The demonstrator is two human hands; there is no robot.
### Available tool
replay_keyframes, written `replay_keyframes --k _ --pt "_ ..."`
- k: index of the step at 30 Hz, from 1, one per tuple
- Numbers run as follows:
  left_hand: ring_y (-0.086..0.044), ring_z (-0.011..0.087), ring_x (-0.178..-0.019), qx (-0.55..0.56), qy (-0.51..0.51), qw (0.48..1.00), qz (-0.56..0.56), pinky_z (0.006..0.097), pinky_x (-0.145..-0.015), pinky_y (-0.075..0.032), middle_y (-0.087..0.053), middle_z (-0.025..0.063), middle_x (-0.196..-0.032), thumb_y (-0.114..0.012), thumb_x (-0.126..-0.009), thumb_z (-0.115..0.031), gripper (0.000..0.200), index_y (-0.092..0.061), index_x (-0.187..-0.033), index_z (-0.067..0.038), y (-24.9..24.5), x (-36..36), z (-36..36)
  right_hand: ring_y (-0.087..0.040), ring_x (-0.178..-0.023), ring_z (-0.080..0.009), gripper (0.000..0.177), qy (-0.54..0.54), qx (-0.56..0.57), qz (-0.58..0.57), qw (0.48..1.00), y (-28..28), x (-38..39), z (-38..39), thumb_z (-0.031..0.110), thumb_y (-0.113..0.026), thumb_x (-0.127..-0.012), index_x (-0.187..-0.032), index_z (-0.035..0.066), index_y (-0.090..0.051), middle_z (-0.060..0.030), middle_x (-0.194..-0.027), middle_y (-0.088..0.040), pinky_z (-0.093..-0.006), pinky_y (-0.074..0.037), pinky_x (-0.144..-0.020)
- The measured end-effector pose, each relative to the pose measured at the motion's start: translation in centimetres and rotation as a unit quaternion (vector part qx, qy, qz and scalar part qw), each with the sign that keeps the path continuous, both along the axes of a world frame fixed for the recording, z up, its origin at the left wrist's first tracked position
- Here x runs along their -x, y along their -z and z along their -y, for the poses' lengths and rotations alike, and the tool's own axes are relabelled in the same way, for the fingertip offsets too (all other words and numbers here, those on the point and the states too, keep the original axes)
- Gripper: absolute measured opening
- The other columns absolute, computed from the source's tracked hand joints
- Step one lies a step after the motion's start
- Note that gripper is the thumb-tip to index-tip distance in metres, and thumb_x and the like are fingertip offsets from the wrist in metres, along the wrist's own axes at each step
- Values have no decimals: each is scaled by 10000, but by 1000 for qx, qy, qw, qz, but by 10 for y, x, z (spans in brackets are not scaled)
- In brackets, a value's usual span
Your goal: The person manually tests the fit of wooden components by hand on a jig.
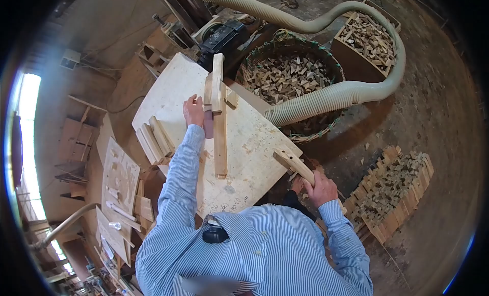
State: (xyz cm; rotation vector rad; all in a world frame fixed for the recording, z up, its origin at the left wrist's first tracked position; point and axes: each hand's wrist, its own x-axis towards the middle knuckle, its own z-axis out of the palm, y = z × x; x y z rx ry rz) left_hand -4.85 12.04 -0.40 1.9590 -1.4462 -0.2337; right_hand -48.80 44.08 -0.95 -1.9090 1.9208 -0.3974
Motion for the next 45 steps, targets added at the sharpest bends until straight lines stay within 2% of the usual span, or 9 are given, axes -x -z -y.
replay_keyframes --k 2,4,7,11,13,20,25,34,45 --pt "-660 337 -1120 -34 -46 998 -29 441 -991 -540 -684 183 -1146 -721 -974 -234 336 -767 -1247 -44 9 2 3 -728 -873 -406 419 4 -3 7 1000 -3 1 -1 438 -674 -999 -1180 62 -635 -209 -1006 -742 -487 -572 -757" --pt "-728 284 -995 -63 -14 984 -164 390 -873 -595 -739 173 -1093 -739 -974 -256 311 -793 -1166 -18 27 1 12 -728 -876 -406 419 2 -7 9 1000 -5 1 1 437 -673 -1003 -1181 60 -633 -213 -1006 -741 -491 -573 -772" --pt "-764 224 -861 -41 -16 967 -251 334 -762 -614 -780 165 -1051 -747 -977 -255 313 -792 -1148 4 24 14 23 -729 -880 -407 424 4 -22 8 1000 -6 3 4 433 -672 -1008 -1187 51 -633 -220 -1007 -740 -497 -576 -801" --pt "-766 189 -785 -61 -14 965 -255 311 -741 -610 -801 146 -1008 -746 -982 -242 296 -795 -1157 -8 15 13 47 -730 -887 -408 448 -1 -18 7 1000 -4 1 5 429 -678 -1007 -1206 29 -638 -225 -1008 -739 -491 -579 -821" --pt "-680 123 -691 -57 -27 968 -244 267 -606 -567 -771 75 -902 -792 -967 -179 235 -802 -1134 -14 11 15 56 -731 -891 -408 454 -3 -19 8 1000 -3 -1 6 426 -682 -1006 -1215 25 -638 -224 -1012 -741 -490 -578 -823" --pt "-706 137 -749 -53 -35 978 -197 285 -664 -577 -787 91 -942 -783 -977 -188 243 -803 -1149 -17 28 -1 77 -730 -907 -416 455 -9 -22 13 1000 -3 -5 17 412 -701 -997 -1225 23 -640 -225 -1032 -745 -489 -574 -824" --pt "-742 209 -860 -44 -42 985 -159 361 -801 -592 -801 121 -983 -783 -968 -259 286 -801 -1144 -33 9 6 84 -724 -896 -427 451 -8 -33 12 999 0 -10 29 408 -704 -990 -1237 36 -634 -226 -1015 -738 -495 -570 -809" --pt "-750 258 -976 -122 -75 976 -164 395 -917 -570 -804 126 -1034 -781 -963 -305 273 -805 -1088 -64 -44 -18 114 -711 -824 -444 444 -19 -25 -6 999 -2 -50 69 393 -689 -1003 -1274 50 -612 -224 -1005 -732 -523 -556 -734" --pt "-746 312 -989 -55 -87 985 -137 432 -918 -564 -797 157 -1017 -806 -929 -320 240 -814 -1007 -93 3 -73 185 -726 -872 -443 425 -7 -24 -3 1000 -12 -96 118 372 -676 -1015 -1307 72 -606 -217 -1044 -744 -529 -569 -764"
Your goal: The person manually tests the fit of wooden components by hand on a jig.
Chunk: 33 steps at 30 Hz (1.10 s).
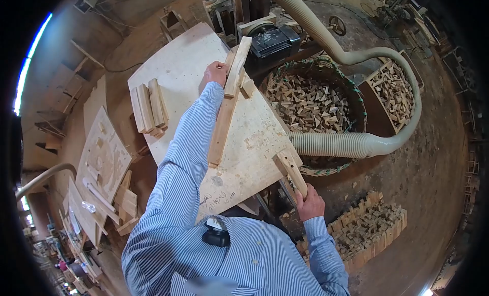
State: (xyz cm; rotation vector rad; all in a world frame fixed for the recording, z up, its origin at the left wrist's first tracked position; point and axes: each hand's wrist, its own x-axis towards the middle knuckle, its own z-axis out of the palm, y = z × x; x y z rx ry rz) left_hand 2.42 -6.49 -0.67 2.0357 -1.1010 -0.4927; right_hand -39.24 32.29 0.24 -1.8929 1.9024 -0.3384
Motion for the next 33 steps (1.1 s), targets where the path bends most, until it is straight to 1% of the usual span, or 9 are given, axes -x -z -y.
replay_keyframes --k 8,11,14,16,20,23,25,31,33 --pt "-749 359 -987 17 7 1000 -5 465 -892 -574 -797 166 -1025 -806 -893 -303 216 -818 -963 -98 -17 -9 11 -721 -889 -440 426 16 19 -6 1000 -1 -16 17 414 -672 -1015 -1272 79 -617 -208 -1042 -742 -533 -566 -771" --pt "-749 365 -999 28 4 998 48 465 -892 -571 -797 169 -1030 -804 -897 -315 226 -819 -961 -98 -10 -11 14 -714 -875 -439 436 19 19 -2 1000 -8 -18 17 433 -667 -1015 -1265 79 -621 -202 -1040 -743 -536 -563 -775" --pt "-746 363 -1030 7 21 1000 14 466 -914 -566 -795 173 -1070 -790 -916 -337 253 -813 -1007 -101 -17 -7 4 -710 -871 -426 437 27 33 -4 999 -5 -15 11 444 -659 -1019 -1257 79 -628 -192 -1040 -744 -522 -558 -782" --pt "-760 346 -963 -5 25 999 29 455 -900 -576 -799 187 -1037 -780 -946 -376 294 -820 -1082 -119 -16 -9 -1 -712 -889 -410 433 19 2 -6 1000 -6 -12 7 444 -657 -1022 -1251 78 -632 -188 -1051 -744 -502 -558 -786" --pt "-766 305 -863 4 53 998 42 436 -833 -595 -799 179 -995 -778 -951 -326 268 -816 -1076 -92 21 -18 5 -716 -904 -389 476 18 0 -1 1000 -12 -4 -3 483 -658 -1015 -1250 70 -633 -185 -1055 -744 -479 -558 -788" --pt "-753 236 -765 40 73 995 63 392 -722 -603 -796 148 -938 -784 -951 -283 253 -813 -1063 -58 43 -21 5 -726 -920 -370 496 33 -8 -6 999 -14 5 -15 506 -661 -1011 -1262 78 -642 -172 -1069 -753 -466 -565 -802" --pt "-735 184 -735 53 84 995 12 356 -651 -592 -786 117 -895 -795 -947 -253 239 -811 -1062 -44 47 -19 -2 -736 -913 -355 504 26 -13 -12 1000 -10 13 -25 508 -670 -1007 -1282 86 -643 -170 -1077 -761 -465 -580 -819" --pt "-709 155 -716 57 76 993 -72 348 -626 -575 -765 93 -868 -798 -946 -227 334 -769 -1228 -52 26 17 -52 -735 -895 -369 497 28 -11 -13 999 1 36 -56 487 -691 -989 -1272 81 -642 -180 -1065 -762 -478 -597 -822" --pt "-702 160 -707 69 82 994 -38 351 -644 -578 -755 91 -852 -789 -947 -211 350 -756 -1257 -53 20 35 -70 -733 -897 -377 485 24 10 4 1000 6 45 -67 471 -696 -983 -1267 81 -645 -181 -1063 -761 -479 -592 -816"
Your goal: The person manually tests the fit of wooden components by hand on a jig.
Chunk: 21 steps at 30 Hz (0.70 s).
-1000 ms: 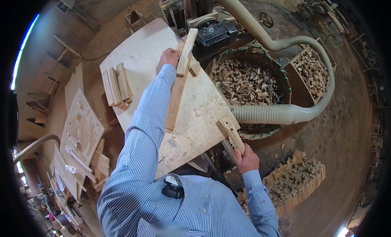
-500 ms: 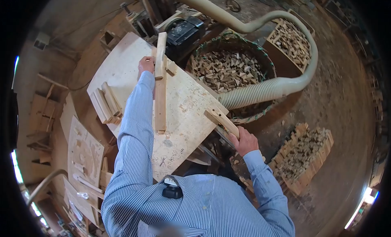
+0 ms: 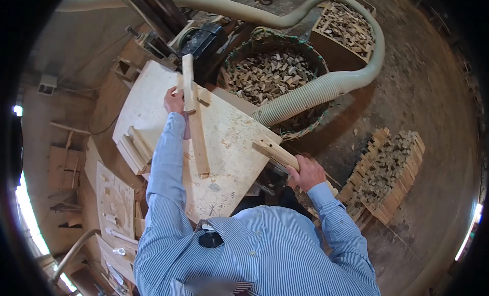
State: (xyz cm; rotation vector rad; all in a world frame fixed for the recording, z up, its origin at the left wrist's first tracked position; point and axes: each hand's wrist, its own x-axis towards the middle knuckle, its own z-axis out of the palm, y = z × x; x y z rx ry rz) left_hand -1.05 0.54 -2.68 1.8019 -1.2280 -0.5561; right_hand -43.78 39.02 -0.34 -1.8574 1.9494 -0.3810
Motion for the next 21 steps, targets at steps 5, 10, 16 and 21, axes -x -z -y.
replay_keyframes --k 5,10,16,21 --pt "-733 313 -901 132 -38 937 322 421 -841 -588 -707 168 -999 -776 -900 -164 394 -744 -1275 -49 -15 6 -30 -726 -903 -397 447 -8 27 25 999 2 17 -18 428 -701 -973 -1263 91 -652 -186 -1061 -756 -479 -572 -792" --pt "-700 339 -954 122 64 966 221 426 -878 -567 -702 197 -1043 -798 -907 -249 357 -777 -1174 -14 -31 28 -73 -725 -888 -393 431 1 6 18 1000 0 29 -34 438 -682 -990 -1225 78 -646 -195 -1049 -750 -478 -561 -784" --pt "-721 195 -728 -41 -6 998 38 341 -681 -601 -762 147 -900 -785 -951 -247 297 -790 -1134 -12 9 19 -68 -721 -848 -400 430 -1 -3 2 1000 4 39 -50 441 -684 -995 -1219 76 -648 -204 -1057 -748 -475 -569 -778" --pt "-699 134 -660 -25 -19 999 -40 301 -593 -583 -766 106 -851 -779 -949 -174 227 -793 -1088 5 -6 43 -62 -723 -831 -401 463 -14 3 5 1000 9 46 -54 427 -700 -990 -1264 58 -642 -203 -1065 -750 -470 -576 -768"
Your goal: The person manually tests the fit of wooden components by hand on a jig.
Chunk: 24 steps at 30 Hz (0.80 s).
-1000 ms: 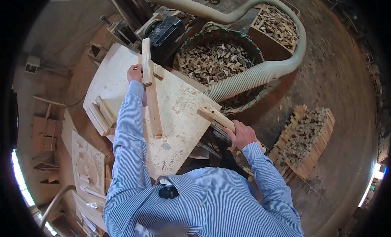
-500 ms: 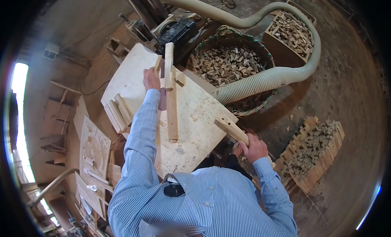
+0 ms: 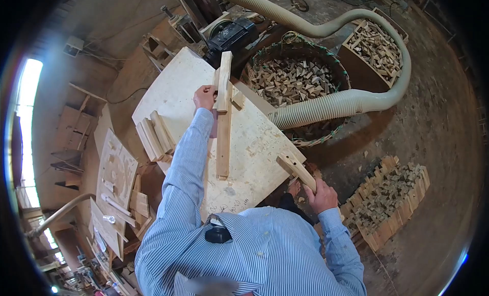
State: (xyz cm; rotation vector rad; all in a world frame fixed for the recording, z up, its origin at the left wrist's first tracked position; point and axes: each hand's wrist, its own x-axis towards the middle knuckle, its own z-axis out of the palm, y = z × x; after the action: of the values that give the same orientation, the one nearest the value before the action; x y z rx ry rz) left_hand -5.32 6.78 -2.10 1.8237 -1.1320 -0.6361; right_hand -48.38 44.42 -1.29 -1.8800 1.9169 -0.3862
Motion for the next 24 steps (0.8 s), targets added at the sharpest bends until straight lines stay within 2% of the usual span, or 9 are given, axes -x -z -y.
replay_keyframes --k 1,8,11,13,20,24 --pt "-696 130 -664 0 2 999 -36 301 -593 -581 -763 99 -851 -785 -942 -154 214 -791 -1073 15 -4 2 2 -724 -828 -402 474 -6 0 -3 1000 2 1 -1 421 -704 -989 -1275 49 -640 -204 -1065 -750 -469 -578 -766" --pt "-673 116 -650 -19 -17 998 -54 285 -583 -560 -756 85 -857 -794 -941 -129 178 -797 -1050 11 -16 7 17 -722 -899 -414 485 -2 1 0 1000 8 -3 -6 398 -699 -989 -1303 33 -638 -219 -1106 -745 -484 -565 -809" --pt "-663 110 -657 -21 -21 998 -61 278 -600 -557 -744 71 -843 -792 -948 -130 169 -800 -1049 6 -13 5 23 -736 -909 -405 529 1 -24 -10 1000 5 -4 -5 435 -706 -982 -1309 24 -643 -218 -1083 -745 -484 -577 -816" --pt "-659 104 -670 -12 -15 995 -100 274 -623 -560 -734 59 -832 -792 -949 -132 167 -802 -1049 1 -14 3 20 -733 -930 -411 541 3 -20 4 1000 3 -7 -5 437 -705 -980 -1310 12 -644 -232 -1099 -741 -487 -574 -832" --pt "-656 110 -662 -27 -21 996 -84 287 -617 -558 -743 62 -829 -791 -951 -137 158 -807 -1049 -15 -21 -1 34 -727 -924 -424 517 -1 -30 0 1000 9 -12 5 417 -706 -984 -1312 24 -634 -235 -1116 -740 -491 -569 -822" --pt "-655 114 -626 -53 -33 997 -55 301 -595 -556 -754 69 -810 -798 -940 -146 142 -815 -1038 -44 -25 -10 51 -712 -865 -432 472 -1 -23 1 1000 6 -22 19 404 -698 -990 -1276 36 -626 -223 -1072 -736 -509 -561 -788"
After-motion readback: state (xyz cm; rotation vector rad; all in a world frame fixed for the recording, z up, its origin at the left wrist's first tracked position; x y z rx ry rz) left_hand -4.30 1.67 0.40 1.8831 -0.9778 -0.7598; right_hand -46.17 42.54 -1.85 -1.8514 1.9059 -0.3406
